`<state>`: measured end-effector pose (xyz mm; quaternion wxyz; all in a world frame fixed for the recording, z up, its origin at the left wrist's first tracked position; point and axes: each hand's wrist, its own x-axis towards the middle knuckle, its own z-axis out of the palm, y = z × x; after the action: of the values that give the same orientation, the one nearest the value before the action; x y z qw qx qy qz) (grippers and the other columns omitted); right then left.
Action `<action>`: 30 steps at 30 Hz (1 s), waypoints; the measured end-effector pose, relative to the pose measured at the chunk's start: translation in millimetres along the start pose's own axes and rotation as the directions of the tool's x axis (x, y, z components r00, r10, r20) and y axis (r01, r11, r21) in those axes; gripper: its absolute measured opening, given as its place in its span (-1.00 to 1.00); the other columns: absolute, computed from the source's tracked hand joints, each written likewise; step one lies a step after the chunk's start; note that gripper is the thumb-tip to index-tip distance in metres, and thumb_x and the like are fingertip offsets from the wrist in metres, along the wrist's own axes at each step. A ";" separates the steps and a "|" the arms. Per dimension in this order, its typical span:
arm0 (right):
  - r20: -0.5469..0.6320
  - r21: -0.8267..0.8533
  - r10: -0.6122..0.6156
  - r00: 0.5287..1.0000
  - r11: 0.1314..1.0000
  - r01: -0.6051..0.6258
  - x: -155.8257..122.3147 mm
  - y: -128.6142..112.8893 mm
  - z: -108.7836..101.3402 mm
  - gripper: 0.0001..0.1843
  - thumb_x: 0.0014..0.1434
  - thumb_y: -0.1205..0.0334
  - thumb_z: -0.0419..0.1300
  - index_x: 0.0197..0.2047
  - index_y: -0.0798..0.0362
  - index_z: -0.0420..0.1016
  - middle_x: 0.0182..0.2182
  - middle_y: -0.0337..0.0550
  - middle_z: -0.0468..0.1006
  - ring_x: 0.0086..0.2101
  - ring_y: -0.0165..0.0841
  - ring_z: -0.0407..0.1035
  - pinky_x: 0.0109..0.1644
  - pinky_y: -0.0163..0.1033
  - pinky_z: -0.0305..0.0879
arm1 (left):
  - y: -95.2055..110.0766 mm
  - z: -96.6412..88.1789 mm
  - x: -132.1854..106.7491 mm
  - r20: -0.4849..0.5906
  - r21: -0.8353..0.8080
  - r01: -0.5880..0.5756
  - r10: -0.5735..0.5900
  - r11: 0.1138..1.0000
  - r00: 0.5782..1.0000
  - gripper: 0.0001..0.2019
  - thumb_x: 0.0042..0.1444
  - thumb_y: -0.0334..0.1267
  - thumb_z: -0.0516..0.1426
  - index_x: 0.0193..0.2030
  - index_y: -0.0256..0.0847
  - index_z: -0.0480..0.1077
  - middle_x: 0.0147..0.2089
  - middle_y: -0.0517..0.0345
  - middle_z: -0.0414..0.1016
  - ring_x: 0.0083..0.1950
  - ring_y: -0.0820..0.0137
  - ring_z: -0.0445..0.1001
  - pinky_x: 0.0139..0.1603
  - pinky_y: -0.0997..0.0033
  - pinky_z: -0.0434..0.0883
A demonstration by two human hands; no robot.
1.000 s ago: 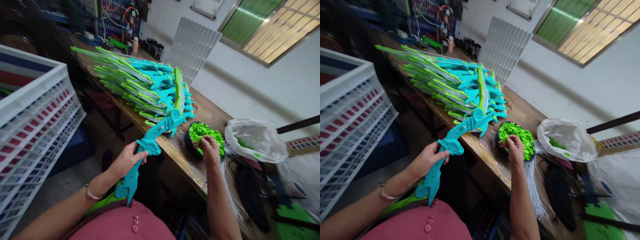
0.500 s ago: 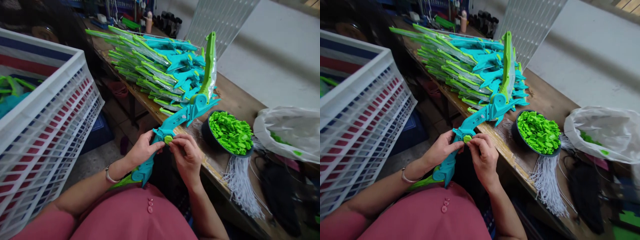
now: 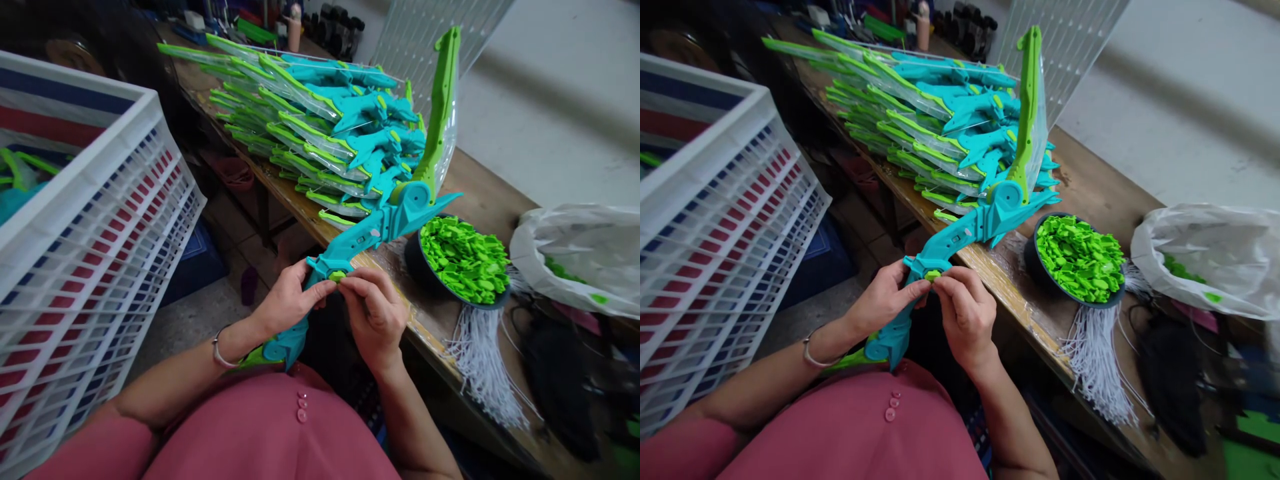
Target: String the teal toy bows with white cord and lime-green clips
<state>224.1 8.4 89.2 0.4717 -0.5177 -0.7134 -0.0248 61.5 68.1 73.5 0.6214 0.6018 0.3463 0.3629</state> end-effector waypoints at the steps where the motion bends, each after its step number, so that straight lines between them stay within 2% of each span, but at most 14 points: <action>1: -0.030 -0.008 0.040 0.999 0.999 -0.040 -0.4 1.7 -0.5 -0.76 0.32 0.39 0.30 0.03 -0.03 0.53 -0.09 -0.11 0.51 -0.13 -0.32 0.48 -0.07 -0.22 0.49 | 0.6 -0.2 -0.9 0.000 0.006 -0.002 0.002 1.000 1.000 -0.71 0.23 -0.03 0.23 -0.22 -0.25 0.40 -0.47 0.22 0.47 -0.44 0.39 0.44 -0.37 0.39 0.39; 2: -0.034 0.009 0.102 0.994 0.995 -0.101 -0.9 4.0 -1.4 -0.71 0.31 0.31 0.33 0.09 -0.04 0.50 -0.05 -0.08 0.50 -0.12 -0.29 0.47 -0.07 -0.20 0.49 | 1.2 -0.5 -2.1 -0.001 0.007 -0.006 0.006 1.000 1.000 -0.71 0.24 -0.02 0.23 -0.21 -0.25 0.40 -0.46 0.22 0.47 -0.44 0.39 0.44 -0.37 0.39 0.38; 3: 0.012 0.060 0.179 0.984 0.982 -0.179 -1.4 6.8 -2.7 -0.65 0.32 0.22 0.34 0.15 -0.03 0.47 -0.03 -0.07 0.51 -0.12 -0.27 0.47 -0.08 -0.19 0.50 | 1.8 -0.9 -3.5 -0.002 0.007 -0.011 0.011 1.000 1.000 -0.71 0.24 -0.02 0.23 -0.21 -0.24 0.40 -0.46 0.22 0.48 -0.44 0.40 0.44 -0.37 0.40 0.38; 4: 0.105 0.132 0.259 0.960 0.953 -0.272 -2.0 9.8 -4.3 -0.60 0.33 0.12 0.32 0.19 -0.03 0.44 -0.03 -0.07 0.52 -0.14 -0.27 0.47 -0.10 -0.18 0.50 | 2.5 -1.1 -5.1 -0.001 0.004 -0.017 0.017 1.000 1.000 -0.71 0.24 -0.03 0.24 -0.19 -0.24 0.41 -0.44 0.22 0.48 -0.44 0.40 0.44 -0.37 0.40 0.39; 6: 0.333 0.266 0.347 0.877 0.858 -0.440 -3.2 14.6 -7.7 -0.58 0.37 0.01 0.26 0.21 -0.03 0.42 -0.06 -0.11 0.57 -0.16 -0.27 0.49 -0.09 -0.19 0.49 | 3.7 -1.4 -7.9 0.005 -0.002 -0.030 0.030 1.000 1.000 -0.72 0.24 -0.04 0.24 -0.17 -0.24 0.42 -0.42 0.23 0.48 -0.43 0.41 0.45 -0.37 0.41 0.39; 8: 0.442 0.319 0.361 0.821 0.792 -0.520 -4.2 15.4 -10.7 -0.59 0.39 -0.02 0.24 0.20 -0.03 0.42 -0.06 -0.13 0.59 -0.13 -0.26 0.50 -0.04 -0.19 0.47 | 4.3 -1.0 -9.8 0.011 -0.003 -0.030 0.030 1.000 1.000 -0.72 0.24 -0.05 0.24 -0.16 -0.25 0.43 -0.41 0.23 0.47 -0.43 0.42 0.45 -0.37 0.42 0.41; 10: 0.414 0.304 0.362 0.835 0.810 -0.502 -4.2 11.4 -12.7 -0.62 0.38 0.00 0.25 0.17 -0.03 0.43 -0.06 -0.14 0.58 -0.11 -0.26 0.49 -0.01 -0.19 0.44 | 3.9 0.0 -10.8 0.009 -0.009 -0.018 0.018 1.000 1.000 -0.71 0.24 -0.02 0.24 -0.15 -0.25 0.44 -0.39 0.22 0.47 -0.43 0.43 0.44 -0.38 0.42 0.42; 16: 0.294 0.143 0.270 0.917 0.936 -0.321 -0.3 -3.2 -12.0 -0.78 0.42 0.13 0.20 0.07 0.01 0.41 -0.21 -0.17 0.56 -0.25 -0.32 0.46 -0.13 -0.23 0.40 | -2.0 5.1 -12.0 -0.069 0.044 -0.055 0.058 0.998 0.996 -0.73 0.26 -0.03 0.20 -0.23 -0.22 0.43 -0.40 0.21 0.46 -0.46 0.43 0.43 -0.45 0.44 0.41; 20: 0.241 0.139 0.218 0.946 0.957 -0.256 -1.9 -1.7 -6.6 -0.80 0.42 0.14 0.19 0.04 0.02 0.41 -0.20 -0.13 0.58 -0.25 -0.31 0.47 -0.12 -0.22 0.42 | -5.7 2.3 -11.8 -0.082 0.128 -0.119 0.131 0.985 0.988 -0.75 0.27 -0.05 0.20 -0.23 -0.21 0.43 -0.45 0.23 0.47 -0.49 0.42 0.44 -0.44 0.43 0.42; 24: 0.239 0.195 0.221 0.946 0.943 -0.269 -5.7 1.5 -1.6 -0.69 0.43 -0.01 0.19 0.08 0.02 0.43 -0.18 -0.12 0.59 -0.23 -0.30 0.48 -0.12 -0.22 0.44 | -10.5 -6.2 -7.0 -0.039 0.129 -0.135 0.141 0.982 0.989 -0.76 0.26 -0.05 0.23 -0.26 -0.20 0.47 -0.48 0.23 0.50 -0.49 0.40 0.46 -0.44 0.44 0.43; 27: 0.331 0.261 0.248 0.911 0.903 -0.340 -5.4 21.8 -11.8 -0.53 0.40 -0.10 0.21 0.22 -0.02 0.41 -0.13 -0.14 0.62 -0.23 -0.33 0.51 -0.15 -0.26 0.46 | -14.1 -14.9 -3.5 -0.023 -0.012 -0.061 0.061 0.998 0.998 -0.77 0.20 -0.08 0.30 -0.16 -0.18 0.49 -0.46 0.23 0.54 -0.52 0.40 0.48 -0.51 0.47 0.44; 29: 0.281 0.119 0.357 0.891 0.908 -0.402 -2.7 52.5 -31.5 -0.56 0.36 -0.11 0.23 0.17 -0.04 0.49 -0.13 -0.17 0.64 -0.21 -0.34 0.53 -0.12 -0.28 0.46 | -13.6 -25.2 -2.8 -0.064 -0.165 -0.012 0.001 0.986 0.998 -0.66 0.15 -0.12 0.35 0.02 -0.13 0.47 -0.40 0.23 0.59 -0.55 0.37 0.51 -0.57 0.45 0.46; 30: 0.193 -0.018 0.432 0.881 0.899 -0.437 -0.7 72.9 -44.9 -0.63 0.35 -0.09 0.23 0.07 -0.04 0.57 -0.15 -0.18 0.65 -0.19 -0.32 0.54 -0.09 -0.27 0.46 | -12.0 -32.3 -2.7 -0.103 -0.251 -0.022 -0.004 0.968 0.995 -0.59 0.11 -0.14 0.37 0.08 -0.09 0.45 -0.37 0.23 0.61 -0.57 0.36 0.52 -0.60 0.44 0.47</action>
<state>308.7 18.2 80.6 0.4009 -0.6580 -0.6217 0.1410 32.6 81.7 60.3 0.6724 0.5002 0.3263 0.4372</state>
